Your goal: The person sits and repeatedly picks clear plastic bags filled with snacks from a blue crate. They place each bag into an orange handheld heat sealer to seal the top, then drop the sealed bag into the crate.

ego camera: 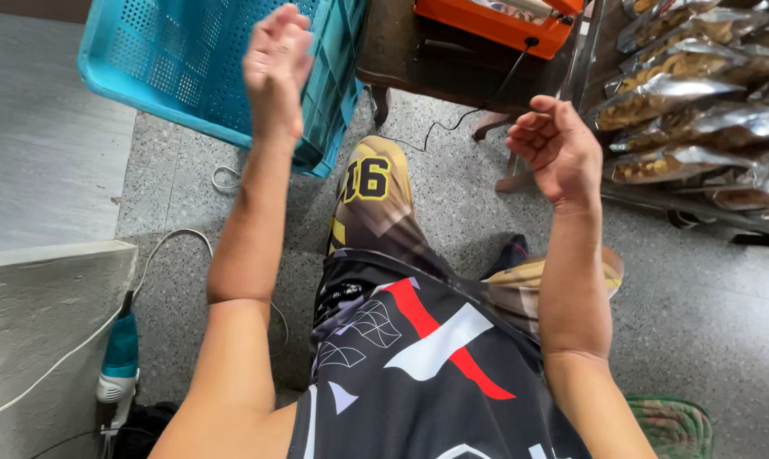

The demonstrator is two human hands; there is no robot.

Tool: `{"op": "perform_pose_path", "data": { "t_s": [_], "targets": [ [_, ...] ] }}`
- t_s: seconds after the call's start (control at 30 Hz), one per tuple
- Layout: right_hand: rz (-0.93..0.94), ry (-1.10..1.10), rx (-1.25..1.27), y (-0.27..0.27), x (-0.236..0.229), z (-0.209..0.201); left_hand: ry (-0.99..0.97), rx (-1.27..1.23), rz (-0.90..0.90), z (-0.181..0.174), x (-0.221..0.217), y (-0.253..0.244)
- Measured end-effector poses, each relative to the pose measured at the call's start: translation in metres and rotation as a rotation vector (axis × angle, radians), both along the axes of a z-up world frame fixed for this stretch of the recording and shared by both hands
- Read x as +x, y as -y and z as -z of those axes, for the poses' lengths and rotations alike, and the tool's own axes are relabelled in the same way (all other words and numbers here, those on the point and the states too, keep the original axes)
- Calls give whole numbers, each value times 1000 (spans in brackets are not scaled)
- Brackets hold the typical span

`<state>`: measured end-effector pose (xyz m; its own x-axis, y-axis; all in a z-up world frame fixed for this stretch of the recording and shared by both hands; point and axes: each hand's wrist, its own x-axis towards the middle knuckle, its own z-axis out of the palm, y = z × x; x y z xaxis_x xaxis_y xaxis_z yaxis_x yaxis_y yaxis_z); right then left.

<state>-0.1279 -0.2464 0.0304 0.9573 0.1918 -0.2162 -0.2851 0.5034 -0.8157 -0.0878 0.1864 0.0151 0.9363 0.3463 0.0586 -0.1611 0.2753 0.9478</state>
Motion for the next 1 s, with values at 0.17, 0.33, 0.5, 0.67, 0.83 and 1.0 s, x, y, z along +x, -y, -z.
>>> {"op": "perform_pose_path", "data": {
  "t_s": [0.17, 0.33, 0.5, 0.67, 0.83, 1.0],
  "targets": [
    [49, 21, 48, 6, -30, -8, 133, 572, -55, 27, -8, -44],
    [39, -67, 42, 2, -48, 16, -68, 1244, -4, 46, -21, -42],
    [27, -125, 46, 13, -64, 32, -277, 1336, 89, 35, -2, -32],
    [77, -154, 42, 27, -77, 44, -301, 1448, 138, 46, -22, -58],
    [108, -200, 51, 29, -70, 54, -377, 1396, 108, 46, -23, -49],
    [144, -308, 59, 18, -47, 77, -372, 1321, 119, 35, -23, -40]
  ]
}}
